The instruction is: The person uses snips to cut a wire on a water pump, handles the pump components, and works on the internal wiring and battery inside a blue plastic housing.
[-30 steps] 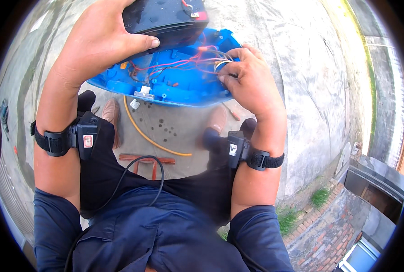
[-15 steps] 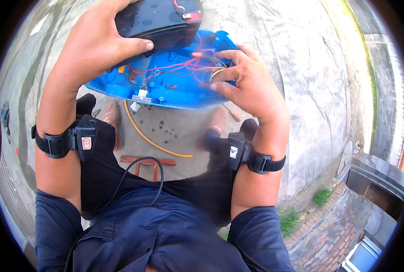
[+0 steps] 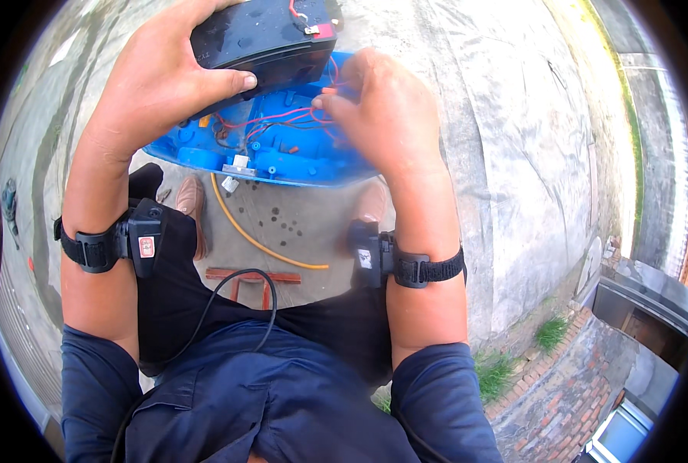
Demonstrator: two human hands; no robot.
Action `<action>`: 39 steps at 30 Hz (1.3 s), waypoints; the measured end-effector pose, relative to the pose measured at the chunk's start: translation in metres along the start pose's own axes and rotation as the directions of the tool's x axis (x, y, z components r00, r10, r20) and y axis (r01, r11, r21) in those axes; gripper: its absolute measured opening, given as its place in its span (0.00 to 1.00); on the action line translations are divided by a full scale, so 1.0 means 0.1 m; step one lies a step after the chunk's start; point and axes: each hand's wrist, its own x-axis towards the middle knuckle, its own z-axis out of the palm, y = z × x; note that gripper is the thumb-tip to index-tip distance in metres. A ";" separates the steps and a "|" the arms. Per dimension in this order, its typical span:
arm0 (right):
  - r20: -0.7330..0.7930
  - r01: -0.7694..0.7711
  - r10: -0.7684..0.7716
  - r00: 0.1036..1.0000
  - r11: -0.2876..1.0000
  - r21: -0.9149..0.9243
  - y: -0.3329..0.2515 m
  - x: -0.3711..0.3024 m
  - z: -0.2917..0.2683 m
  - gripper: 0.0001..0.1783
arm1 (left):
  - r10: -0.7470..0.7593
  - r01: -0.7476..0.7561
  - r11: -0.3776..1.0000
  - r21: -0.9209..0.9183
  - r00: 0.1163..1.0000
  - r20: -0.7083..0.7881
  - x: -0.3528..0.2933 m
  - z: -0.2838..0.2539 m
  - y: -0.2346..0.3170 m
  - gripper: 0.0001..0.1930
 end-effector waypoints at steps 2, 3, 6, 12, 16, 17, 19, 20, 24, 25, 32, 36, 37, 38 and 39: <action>-0.052 0.035 -0.034 0.998 0.999 0.010 -0.02 0.02 0.02 0.13 | -0.005 0.005 1.000 0.012 1.000 -0.002 0.01 0.01 -0.11 0.29; -0.007 -0.065 0.065 0.998 0.993 0.096 -0.05 0.03 -0.01 0.11 | -0.020 0.021 0.999 -0.046 1.000 0.012 0.04 0.05 -0.28 0.30; 0.000 -0.132 0.134 0.991 0.980 0.151 0.06 0.03 -0.04 0.09 | -0.060 0.066 0.992 -0.107 0.996 0.061 0.06 0.04 -0.29 0.31; 0.047 -0.141 0.135 0.990 0.977 0.163 0.05 0.03 -0.09 0.14 | -0.084 0.092 0.992 -0.085 0.992 0.091 0.06 0.02 -0.26 0.31; 0.166 -0.153 0.125 0.978 0.974 0.169 -0.02 0.04 -0.12 0.14 | -0.058 0.058 0.998 -0.026 0.998 0.029 -0.02 -0.03 -0.02 0.30; 0.166 -0.153 0.125 0.978 0.974 0.169 -0.02 0.05 -0.13 0.14 | -0.048 0.048 0.999 -0.002 0.999 0.007 -0.03 -0.04 0.01 0.30; 0.219 -0.148 0.113 0.969 0.978 0.147 -0.03 0.05 -0.15 0.13 | -0.042 0.042 0.999 -0.016 0.999 0.014 -0.02 -0.04 -0.01 0.30; 0.219 -0.147 0.113 0.969 0.978 0.148 -0.02 0.06 -0.14 0.13 | -0.040 0.041 0.999 -0.021 0.999 0.016 -0.02 -0.04 -0.01 0.30; 0.208 -0.150 0.115 0.971 0.976 0.160 0.06 0.06 -0.07 0.10 | -0.037 0.037 0.999 -0.021 0.999 0.020 -0.03 -0.05 -0.01 0.30; 0.192 -0.141 0.101 0.976 0.968 0.206 0.07 0.06 -0.06 0.09 | -0.039 0.040 0.999 -0.027 0.999 0.018 -0.02 -0.04 -0.05 0.30; 0.259 -0.257 0.173 0.950 0.906 0.338 0.13 0.04 -0.06 0.07 | -0.051 0.050 0.999 0.010 0.999 0.019 -0.05 -0.07 0.04 0.31; 0.151 -0.094 0.045 0.988 0.938 0.333 0.17 0.03 -0.07 0.07 | -0.107 0.109 0.994 -0.027 0.992 0.067 0.02 -0.03 -0.17 0.31; 0.137 -0.055 0.009 0.990 0.941 0.334 0.19 0.03 -0.08 0.08 | -0.131 0.136 0.989 -0.052 0.987 0.094 0.03 -0.02 -0.16 0.32; 0.137 -0.057 0.011 0.990 0.941 0.333 0.20 0.03 -0.07 0.08 | -0.154 0.164 0.984 -0.074 0.981 0.120 0.04 -0.03 -0.13 0.32; 0.161 -0.083 0.021 0.987 0.919 0.386 0.22 0.02 -0.07 0.07 | -0.113 0.116 0.992 -0.045 0.991 0.076 -0.02 -0.04 -0.05 0.32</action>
